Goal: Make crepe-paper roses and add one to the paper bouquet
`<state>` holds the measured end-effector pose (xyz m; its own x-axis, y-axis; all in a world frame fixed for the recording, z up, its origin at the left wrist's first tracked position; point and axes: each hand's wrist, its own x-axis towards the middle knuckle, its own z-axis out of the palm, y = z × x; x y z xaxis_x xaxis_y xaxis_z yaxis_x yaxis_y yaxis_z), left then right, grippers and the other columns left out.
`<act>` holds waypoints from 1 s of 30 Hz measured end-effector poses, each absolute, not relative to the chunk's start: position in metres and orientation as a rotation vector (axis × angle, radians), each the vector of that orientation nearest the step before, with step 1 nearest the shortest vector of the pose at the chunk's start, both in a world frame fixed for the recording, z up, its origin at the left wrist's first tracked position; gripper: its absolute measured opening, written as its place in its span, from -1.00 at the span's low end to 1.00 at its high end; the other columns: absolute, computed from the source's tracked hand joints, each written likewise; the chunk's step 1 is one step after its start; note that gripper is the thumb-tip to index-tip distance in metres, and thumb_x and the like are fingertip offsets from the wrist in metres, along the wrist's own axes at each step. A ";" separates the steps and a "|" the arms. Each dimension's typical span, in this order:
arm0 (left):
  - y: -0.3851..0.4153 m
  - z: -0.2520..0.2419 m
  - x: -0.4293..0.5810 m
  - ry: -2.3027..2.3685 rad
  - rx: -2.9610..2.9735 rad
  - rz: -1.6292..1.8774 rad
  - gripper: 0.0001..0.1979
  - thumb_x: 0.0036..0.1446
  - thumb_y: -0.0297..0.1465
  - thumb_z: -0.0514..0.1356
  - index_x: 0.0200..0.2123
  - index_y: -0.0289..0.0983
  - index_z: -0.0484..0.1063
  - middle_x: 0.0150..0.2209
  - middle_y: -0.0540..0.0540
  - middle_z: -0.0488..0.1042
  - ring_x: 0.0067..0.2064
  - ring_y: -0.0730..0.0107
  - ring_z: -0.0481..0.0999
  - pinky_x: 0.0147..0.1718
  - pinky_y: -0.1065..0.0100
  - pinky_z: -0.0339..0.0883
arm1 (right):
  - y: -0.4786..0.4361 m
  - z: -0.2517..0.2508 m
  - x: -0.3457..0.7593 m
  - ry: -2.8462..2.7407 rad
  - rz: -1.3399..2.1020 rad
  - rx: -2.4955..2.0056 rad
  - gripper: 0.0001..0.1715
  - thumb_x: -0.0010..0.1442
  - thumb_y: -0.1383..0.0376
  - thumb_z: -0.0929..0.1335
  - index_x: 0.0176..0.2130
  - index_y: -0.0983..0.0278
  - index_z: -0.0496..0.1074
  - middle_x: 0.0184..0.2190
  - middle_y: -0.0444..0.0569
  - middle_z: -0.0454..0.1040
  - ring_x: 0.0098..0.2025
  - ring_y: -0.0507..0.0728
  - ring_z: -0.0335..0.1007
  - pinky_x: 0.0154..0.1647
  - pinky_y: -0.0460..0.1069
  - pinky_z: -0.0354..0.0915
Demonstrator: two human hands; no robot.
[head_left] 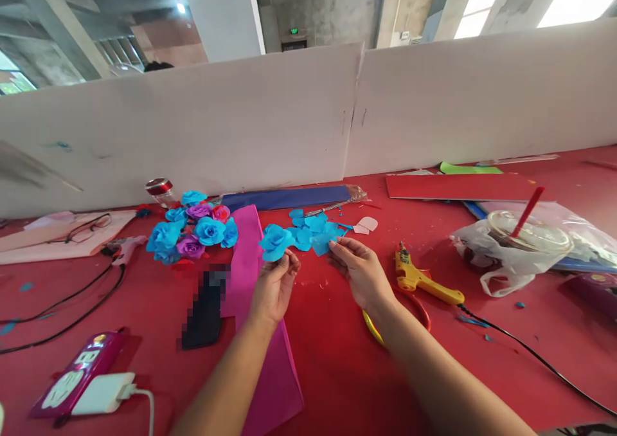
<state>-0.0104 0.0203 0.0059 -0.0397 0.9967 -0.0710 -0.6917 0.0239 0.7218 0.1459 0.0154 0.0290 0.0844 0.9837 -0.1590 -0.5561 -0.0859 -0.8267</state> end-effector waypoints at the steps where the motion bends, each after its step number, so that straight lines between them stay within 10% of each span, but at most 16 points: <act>1: 0.020 0.005 -0.009 0.707 0.550 1.490 -0.79 -0.22 -0.40 0.44 -0.47 -0.26 0.49 -0.44 0.04 0.45 -0.35 0.50 0.42 -0.22 0.34 0.33 | 0.014 0.029 0.145 -0.624 1.426 -0.904 -0.68 -0.17 0.20 0.54 -0.39 0.29 0.51 -0.47 -0.14 0.55 -0.43 -0.02 0.45 -0.29 -0.10 0.36; 30: 0.022 -0.011 0.001 0.882 0.779 1.396 -0.87 -0.12 -0.37 0.36 -0.50 -0.17 0.45 -0.35 0.09 0.56 -0.16 0.39 0.49 -0.13 0.31 0.31 | -0.006 0.034 0.123 -0.422 1.573 -0.804 -0.78 -0.13 0.26 0.51 -0.40 0.31 0.56 -0.48 -0.08 0.58 -0.49 -0.01 0.47 -0.36 -0.09 0.40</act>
